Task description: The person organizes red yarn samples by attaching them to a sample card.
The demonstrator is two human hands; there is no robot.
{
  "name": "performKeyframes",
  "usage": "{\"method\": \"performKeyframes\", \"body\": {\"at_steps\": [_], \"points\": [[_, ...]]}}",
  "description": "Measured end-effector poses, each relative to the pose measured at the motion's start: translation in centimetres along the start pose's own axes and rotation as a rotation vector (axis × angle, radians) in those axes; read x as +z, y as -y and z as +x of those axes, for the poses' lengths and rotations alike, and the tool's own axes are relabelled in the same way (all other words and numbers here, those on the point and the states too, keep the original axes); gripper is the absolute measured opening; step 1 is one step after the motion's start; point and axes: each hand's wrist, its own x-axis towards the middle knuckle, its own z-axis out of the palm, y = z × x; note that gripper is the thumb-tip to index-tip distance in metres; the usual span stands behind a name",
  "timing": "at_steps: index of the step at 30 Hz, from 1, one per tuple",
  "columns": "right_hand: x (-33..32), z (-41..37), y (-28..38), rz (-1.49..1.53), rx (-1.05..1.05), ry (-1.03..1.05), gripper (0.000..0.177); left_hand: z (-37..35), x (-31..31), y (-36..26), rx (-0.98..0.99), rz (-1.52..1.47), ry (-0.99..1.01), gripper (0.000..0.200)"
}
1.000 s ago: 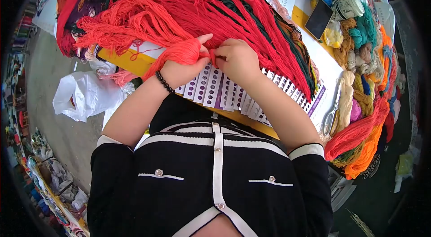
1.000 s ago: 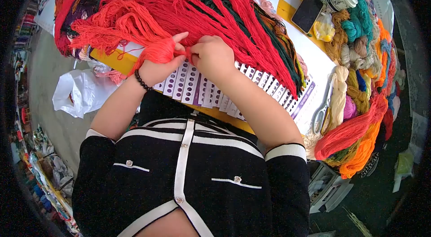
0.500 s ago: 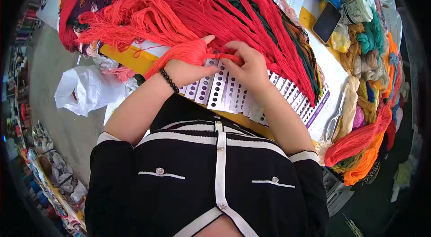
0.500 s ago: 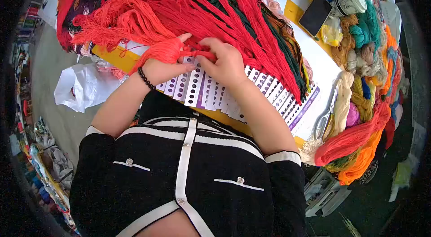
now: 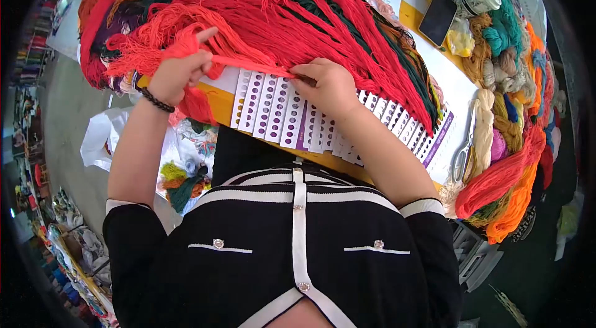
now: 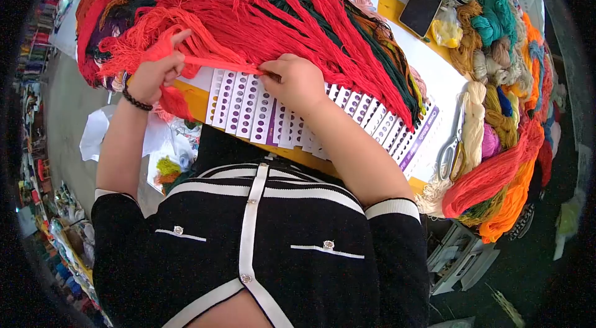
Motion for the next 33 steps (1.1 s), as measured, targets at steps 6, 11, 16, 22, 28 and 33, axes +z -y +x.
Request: {"method": "performKeyframes", "body": {"at_steps": [6,11,16,22,28,33], "points": [[-0.6,-0.3,0.5,0.039,0.105,0.115,0.026,1.3,-5.5,-2.0,0.270,-0.496,-0.367,0.042],[-1.3,-1.3,3.9,0.062,0.125,0.076,0.027,-4.2,-3.0,3.8,0.127,-0.779,-0.217,0.028],[-0.3,-1.0,10.5,0.527,0.106,0.067,0.016,-9.1,4.1,5.7,0.267,-0.293,0.008,0.031],[1.1,-1.2,14.1,0.879,0.338,0.301,0.018,-10.6,7.7,4.4,0.273,-0.403,0.047,0.048],[1.5,-1.9,13.4,1.240,0.498,0.369,0.016,-10.8,7.8,5.1,0.269,-0.460,0.064,0.047],[0.6,-1.9,13.6,1.133,0.504,0.288,0.014,-11.2,7.8,4.8,0.287,-0.642,-0.033,0.047]]}}
